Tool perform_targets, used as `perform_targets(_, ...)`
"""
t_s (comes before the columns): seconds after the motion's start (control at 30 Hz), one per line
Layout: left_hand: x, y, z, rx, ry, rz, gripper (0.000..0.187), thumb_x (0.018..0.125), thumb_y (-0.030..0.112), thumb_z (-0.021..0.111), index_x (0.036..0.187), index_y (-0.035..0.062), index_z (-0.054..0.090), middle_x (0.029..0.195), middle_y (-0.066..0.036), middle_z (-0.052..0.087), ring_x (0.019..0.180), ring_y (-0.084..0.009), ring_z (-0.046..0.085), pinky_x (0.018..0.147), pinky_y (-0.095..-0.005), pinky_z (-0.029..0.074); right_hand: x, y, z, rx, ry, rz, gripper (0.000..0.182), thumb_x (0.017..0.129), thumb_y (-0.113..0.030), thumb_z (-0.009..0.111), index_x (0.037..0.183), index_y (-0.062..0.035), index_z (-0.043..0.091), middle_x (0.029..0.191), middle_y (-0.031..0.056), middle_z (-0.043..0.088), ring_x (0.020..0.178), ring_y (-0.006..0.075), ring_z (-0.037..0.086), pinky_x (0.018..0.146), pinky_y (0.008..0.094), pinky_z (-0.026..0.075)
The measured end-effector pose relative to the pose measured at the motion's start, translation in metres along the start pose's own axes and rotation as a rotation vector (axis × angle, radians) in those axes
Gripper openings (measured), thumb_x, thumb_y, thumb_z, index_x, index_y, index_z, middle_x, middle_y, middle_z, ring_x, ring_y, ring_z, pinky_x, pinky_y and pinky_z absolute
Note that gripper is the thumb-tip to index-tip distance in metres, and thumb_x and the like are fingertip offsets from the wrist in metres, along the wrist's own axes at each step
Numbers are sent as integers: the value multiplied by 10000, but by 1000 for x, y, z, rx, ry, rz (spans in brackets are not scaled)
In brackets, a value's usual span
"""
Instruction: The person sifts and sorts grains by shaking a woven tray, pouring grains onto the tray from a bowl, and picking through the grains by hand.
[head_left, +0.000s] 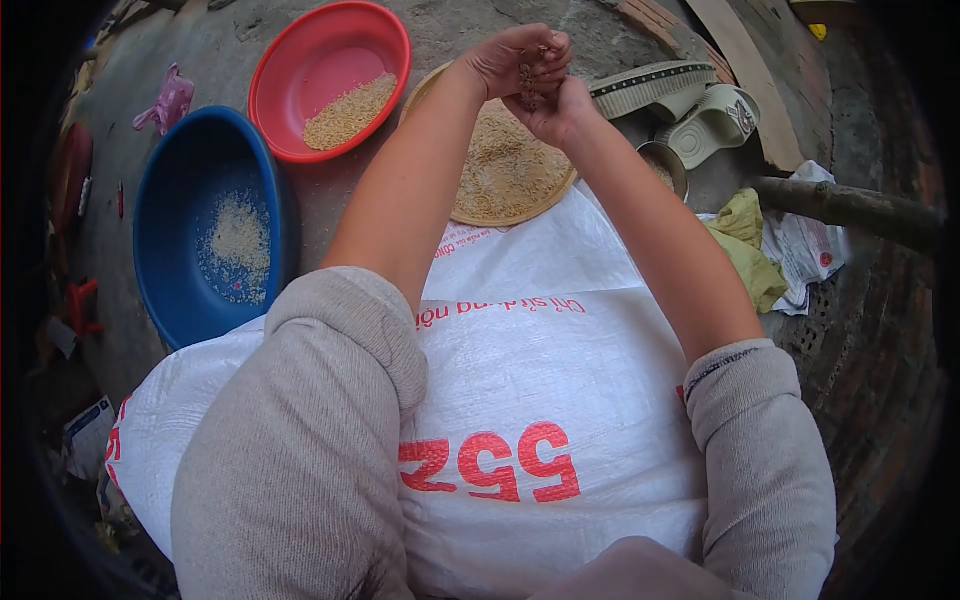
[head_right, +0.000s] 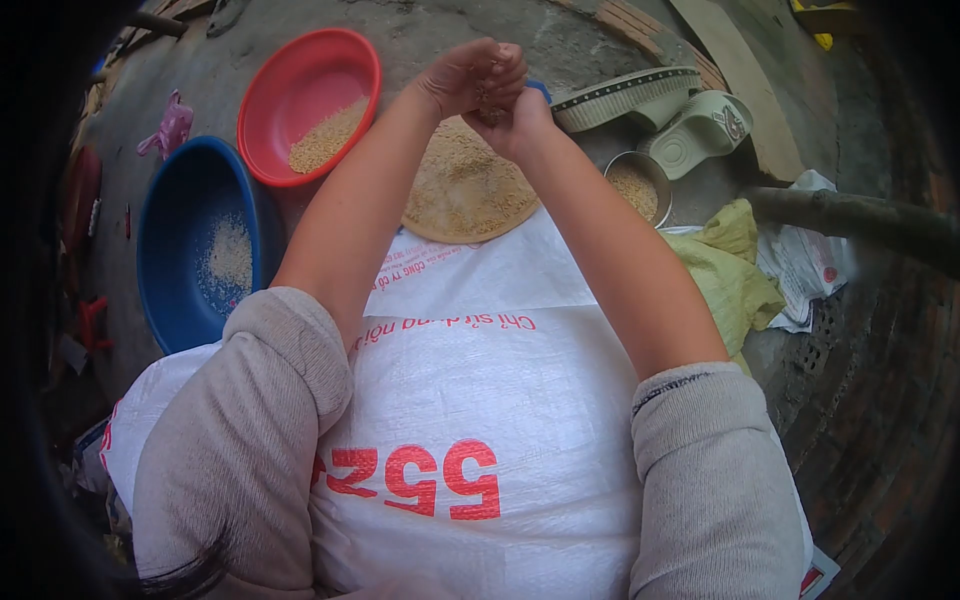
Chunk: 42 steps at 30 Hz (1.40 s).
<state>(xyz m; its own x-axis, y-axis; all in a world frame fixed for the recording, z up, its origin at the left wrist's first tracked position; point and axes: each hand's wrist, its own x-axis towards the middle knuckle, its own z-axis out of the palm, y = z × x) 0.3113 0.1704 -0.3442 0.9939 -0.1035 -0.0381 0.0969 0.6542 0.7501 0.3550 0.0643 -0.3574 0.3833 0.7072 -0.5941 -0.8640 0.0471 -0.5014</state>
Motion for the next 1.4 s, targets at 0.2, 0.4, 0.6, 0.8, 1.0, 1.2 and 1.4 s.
perform_targets(0.2,-2,-1,-9,32,-80,-39,313,811,302,540,602,121,394,542,22,312,511,-102,312,497,-227,286,5,1,-5,-73,37,25,249,901,-179,310,932,-59,526,867,83,545,808,190,526,678,312,460)
perform_targets(0.4,-7,-24,-47,-50,491,105,271,827,279,543,631,101,485,476,14,356,452,-120,369,445,-248,308,15,-2,-31,-158,182,308,166,813,-153,380,650,-122,366,556,-10,373,430,97,321,348,249,246)
perform_targets(0.6,-52,-88,-96,1379,1407,196,231,820,262,534,833,34,571,812,-91,583,789,-279,551,690,-404,440,14,-13,-81,-327,288,202,210,788,-180,389,586,-151,340,509,-29,314,410,96,279,354,241,209)
perform_targets(0.8,-77,-132,-54,1793,1124,205,507,855,343,475,1235,10,436,1347,-182,361,1255,-318,318,1032,-411,266,11,-18,-89,-403,257,223,195,790,-190,406,604,-147,366,523,-29,334,423,94,302,372,236,249)
perform_targets(1.0,-73,-145,-21,1836,883,180,648,861,391,457,1338,-14,292,1406,-193,269,1323,-305,222,1090,-398,171,16,-11,-86,-505,257,234,178,787,-196,411,618,-140,403,531,-27,371,434,95,331,394,234,277)
perform_targets(1.2,-74,-158,1,1818,610,302,609,827,310,534,1310,-5,340,1364,-175,336,1281,-296,298,1056,-385,253,21,-2,-90,-561,241,276,175,788,-191,416,623,-134,416,535,-19,395,440,96,350,407,235,291)
perform_targets(1.4,-61,-154,-5,1785,609,425,313,767,182,609,1050,74,529,1078,-86,517,1022,-270,494,865,-367,427,24,2,-88,-628,257,261,176,789,-194,418,627,-126,431,543,-17,404,451,102,370,411,237,303)
